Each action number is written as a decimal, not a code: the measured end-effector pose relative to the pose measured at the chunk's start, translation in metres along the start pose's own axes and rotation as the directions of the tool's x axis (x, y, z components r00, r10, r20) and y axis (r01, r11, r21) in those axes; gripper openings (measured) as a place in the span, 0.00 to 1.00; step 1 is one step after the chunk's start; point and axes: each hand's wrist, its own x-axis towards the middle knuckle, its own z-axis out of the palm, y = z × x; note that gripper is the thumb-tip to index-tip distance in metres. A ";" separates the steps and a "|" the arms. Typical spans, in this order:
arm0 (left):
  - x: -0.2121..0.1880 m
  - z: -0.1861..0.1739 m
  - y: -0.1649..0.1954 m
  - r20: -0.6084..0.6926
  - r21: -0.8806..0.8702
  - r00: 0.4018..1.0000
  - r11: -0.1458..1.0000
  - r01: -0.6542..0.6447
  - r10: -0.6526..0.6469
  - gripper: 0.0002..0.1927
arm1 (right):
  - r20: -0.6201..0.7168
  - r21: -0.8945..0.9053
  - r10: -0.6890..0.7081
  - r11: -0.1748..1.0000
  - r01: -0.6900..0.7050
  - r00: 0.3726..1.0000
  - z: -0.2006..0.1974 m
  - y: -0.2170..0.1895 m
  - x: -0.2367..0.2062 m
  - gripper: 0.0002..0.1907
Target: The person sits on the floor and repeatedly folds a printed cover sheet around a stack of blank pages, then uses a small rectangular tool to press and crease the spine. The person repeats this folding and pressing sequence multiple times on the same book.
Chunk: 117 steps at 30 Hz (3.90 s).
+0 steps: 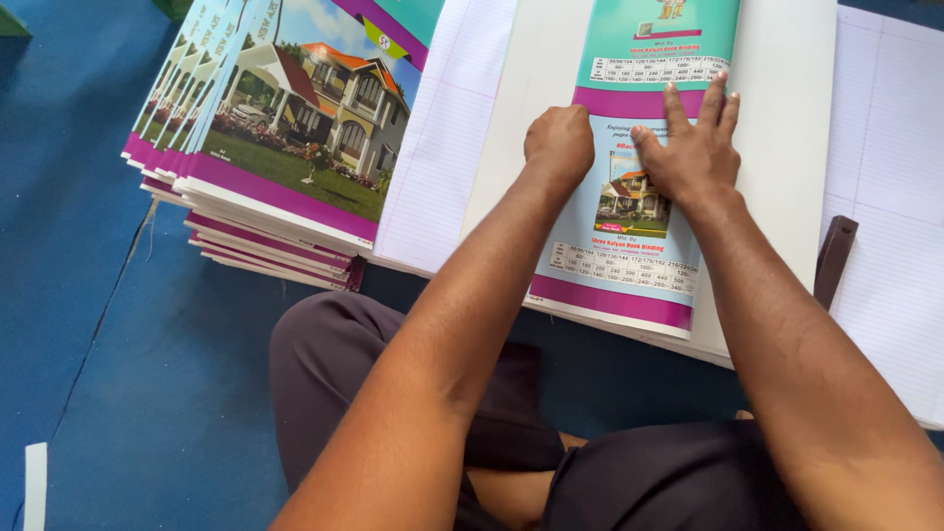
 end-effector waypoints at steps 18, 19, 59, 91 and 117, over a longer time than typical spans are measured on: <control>-0.005 -0.023 0.030 0.245 0.302 0.952 0.919 -0.254 0.183 0.18 | -0.060 -0.075 -0.059 0.996 0.054 0.996 0.030 0.011 0.007 0.41; -0.007 -0.029 0.034 0.276 0.312 0.948 0.918 -0.245 0.159 0.25 | -0.065 -0.068 -0.061 0.996 0.057 0.996 0.031 0.011 0.006 0.41; -0.013 -0.029 0.052 0.269 0.342 0.953 0.911 -0.231 0.140 0.23 | -0.041 0.415 -0.096 0.904 0.104 0.995 -0.009 0.129 0.028 0.20; -0.030 -0.048 0.058 0.343 0.331 0.936 0.923 -0.194 0.074 0.36 | 0.217 0.020 0.521 0.843 -0.538 0.825 -0.028 0.237 -0.065 0.23; -0.027 -0.050 0.060 0.376 0.342 0.925 0.918 -0.203 0.065 0.29 | 0.111 -0.002 -0.373 0.927 0.375 0.921 -0.060 0.042 -0.043 0.19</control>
